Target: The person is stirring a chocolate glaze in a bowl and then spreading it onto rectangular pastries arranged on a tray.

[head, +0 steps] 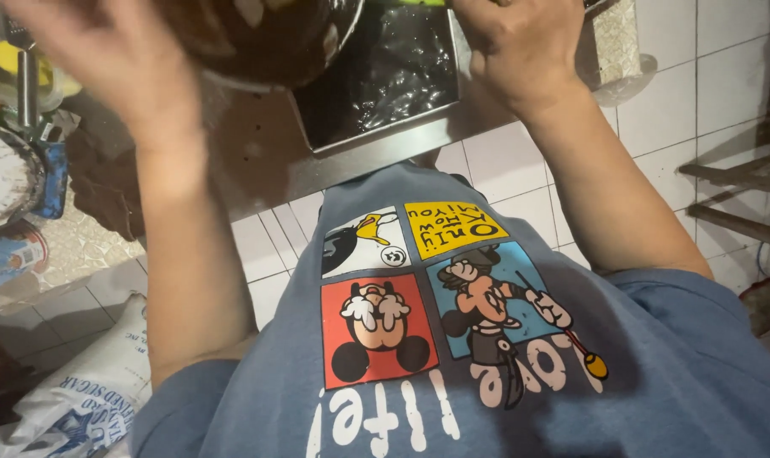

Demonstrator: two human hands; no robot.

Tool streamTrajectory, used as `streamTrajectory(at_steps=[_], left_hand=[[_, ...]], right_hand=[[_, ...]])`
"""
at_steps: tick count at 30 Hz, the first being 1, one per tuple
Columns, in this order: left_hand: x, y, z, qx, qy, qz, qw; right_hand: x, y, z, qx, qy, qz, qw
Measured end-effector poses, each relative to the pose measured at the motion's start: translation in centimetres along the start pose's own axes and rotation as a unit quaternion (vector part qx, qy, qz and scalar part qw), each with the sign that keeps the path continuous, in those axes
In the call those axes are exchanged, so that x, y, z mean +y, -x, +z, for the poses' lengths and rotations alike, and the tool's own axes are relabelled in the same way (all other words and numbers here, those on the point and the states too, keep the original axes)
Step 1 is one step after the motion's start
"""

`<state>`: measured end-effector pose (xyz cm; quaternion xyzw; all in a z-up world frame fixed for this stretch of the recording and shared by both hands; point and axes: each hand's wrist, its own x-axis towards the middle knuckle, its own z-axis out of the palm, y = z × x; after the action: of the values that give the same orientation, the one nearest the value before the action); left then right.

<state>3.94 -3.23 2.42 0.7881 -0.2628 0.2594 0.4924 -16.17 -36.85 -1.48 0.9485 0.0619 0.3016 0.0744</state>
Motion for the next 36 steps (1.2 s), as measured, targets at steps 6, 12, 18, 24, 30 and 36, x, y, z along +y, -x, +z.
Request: streamTrajectory(at_steps=[6, 12, 18, 24, 30, 36], left_hand=[[-3.6, 3.5, -6.7, 0.077, -0.019, -0.227, 0.971], [-7.7, 11.5, -11.9, 0.165, 0.048, -0.437, 0.883], [-9.9, 15.4, -12.0, 0.233, 0.005, -0.554, 0.799], [-13.4, 14.6, -11.4, 0.122, 0.03, -0.504, 0.854], [-16.6, 11.0, -10.1, 0.076, -0.006, -0.524, 0.848], [-14.6, 9.8, -9.2, 0.042, -0.171, -0.399, 0.9]], right_hand=[[-1.8, 4.0, 3.0, -0.071, 0.013, 0.037, 0.997], [-4.9, 1.1, 2.1, -0.13, -0.346, 0.232, 0.9], [-13.7, -9.1, -0.4, -0.389, -0.65, 0.318, 0.57], [-14.0, -9.2, -0.2, -0.329, -0.667, 0.204, 0.637], [-6.6, -3.7, 4.3, -0.273, -0.506, 0.336, 0.746], [3.0, -2.2, 10.5, -0.163, -0.345, 0.324, 0.866]])
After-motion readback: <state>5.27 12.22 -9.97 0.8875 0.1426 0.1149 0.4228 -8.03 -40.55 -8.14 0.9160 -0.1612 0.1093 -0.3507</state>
